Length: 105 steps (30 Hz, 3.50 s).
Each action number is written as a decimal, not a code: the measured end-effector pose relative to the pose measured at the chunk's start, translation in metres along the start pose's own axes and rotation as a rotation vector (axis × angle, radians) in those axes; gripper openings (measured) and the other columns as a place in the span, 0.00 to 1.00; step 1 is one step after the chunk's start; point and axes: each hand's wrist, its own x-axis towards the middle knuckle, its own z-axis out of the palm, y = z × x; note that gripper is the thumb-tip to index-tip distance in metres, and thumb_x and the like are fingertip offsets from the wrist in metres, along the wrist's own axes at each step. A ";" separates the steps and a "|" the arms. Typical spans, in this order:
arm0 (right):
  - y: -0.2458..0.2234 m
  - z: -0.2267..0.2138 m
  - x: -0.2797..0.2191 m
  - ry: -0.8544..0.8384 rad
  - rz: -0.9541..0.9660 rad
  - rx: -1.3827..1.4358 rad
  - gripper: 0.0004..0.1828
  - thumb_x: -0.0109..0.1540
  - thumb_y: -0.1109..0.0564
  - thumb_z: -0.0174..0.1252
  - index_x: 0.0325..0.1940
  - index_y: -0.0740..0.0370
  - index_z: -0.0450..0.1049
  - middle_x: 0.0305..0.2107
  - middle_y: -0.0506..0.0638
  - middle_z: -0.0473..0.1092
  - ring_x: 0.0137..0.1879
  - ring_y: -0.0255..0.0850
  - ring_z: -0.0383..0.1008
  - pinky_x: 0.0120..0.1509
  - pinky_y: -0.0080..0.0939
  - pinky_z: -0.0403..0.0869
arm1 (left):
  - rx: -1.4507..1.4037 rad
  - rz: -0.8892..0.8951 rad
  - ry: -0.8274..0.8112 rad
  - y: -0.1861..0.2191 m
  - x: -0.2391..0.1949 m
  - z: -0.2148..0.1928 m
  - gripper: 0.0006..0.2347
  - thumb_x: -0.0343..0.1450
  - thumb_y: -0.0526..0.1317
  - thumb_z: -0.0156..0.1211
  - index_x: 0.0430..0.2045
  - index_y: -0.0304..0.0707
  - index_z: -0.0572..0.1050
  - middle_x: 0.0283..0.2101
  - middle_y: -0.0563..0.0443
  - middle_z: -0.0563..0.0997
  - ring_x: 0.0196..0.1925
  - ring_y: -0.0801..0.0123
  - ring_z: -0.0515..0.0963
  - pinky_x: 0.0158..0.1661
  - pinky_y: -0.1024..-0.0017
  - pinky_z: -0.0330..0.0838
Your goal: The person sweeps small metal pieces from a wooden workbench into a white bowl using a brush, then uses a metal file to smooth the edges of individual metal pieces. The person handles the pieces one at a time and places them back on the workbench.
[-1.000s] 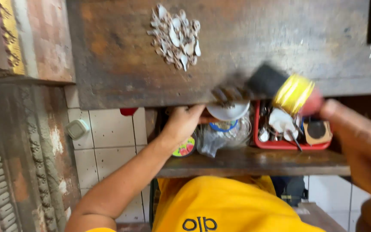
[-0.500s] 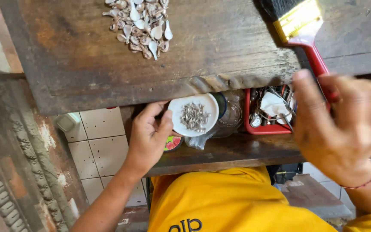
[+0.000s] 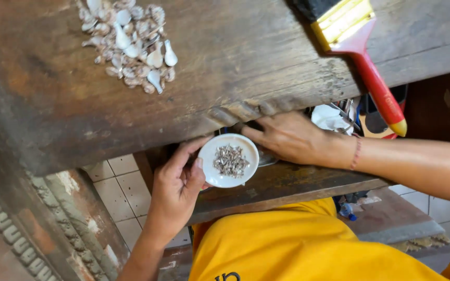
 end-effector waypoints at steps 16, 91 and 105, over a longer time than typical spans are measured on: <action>0.007 0.056 -0.079 -0.062 0.320 0.256 0.20 0.64 0.40 0.54 0.55 0.50 0.66 0.24 0.48 0.69 0.31 0.48 0.72 0.32 0.54 0.71 | 0.481 0.140 -0.213 -0.042 0.057 0.029 0.16 0.79 0.40 0.42 0.55 0.30 0.74 0.35 0.32 0.79 0.35 0.48 0.84 0.42 0.56 0.79; 0.045 -0.140 -0.105 0.419 0.689 -0.260 0.31 0.67 0.53 0.59 0.76 0.52 0.74 0.53 0.51 0.75 0.48 0.48 0.80 0.41 0.49 0.79 | 0.484 0.990 0.239 0.186 0.151 -0.032 0.13 0.81 0.40 0.53 0.56 0.29 0.67 0.57 0.36 0.70 0.64 0.47 0.71 0.66 0.55 0.68; 0.065 -0.231 0.017 0.241 0.354 -0.510 0.31 0.72 0.64 0.52 0.81 0.61 0.69 0.36 0.56 0.69 0.30 0.48 0.73 0.31 0.44 0.72 | 1.032 0.023 0.521 0.069 0.066 -0.074 0.41 0.76 0.68 0.36 0.75 0.31 0.44 0.77 0.32 0.36 0.79 0.42 0.37 0.74 0.43 0.35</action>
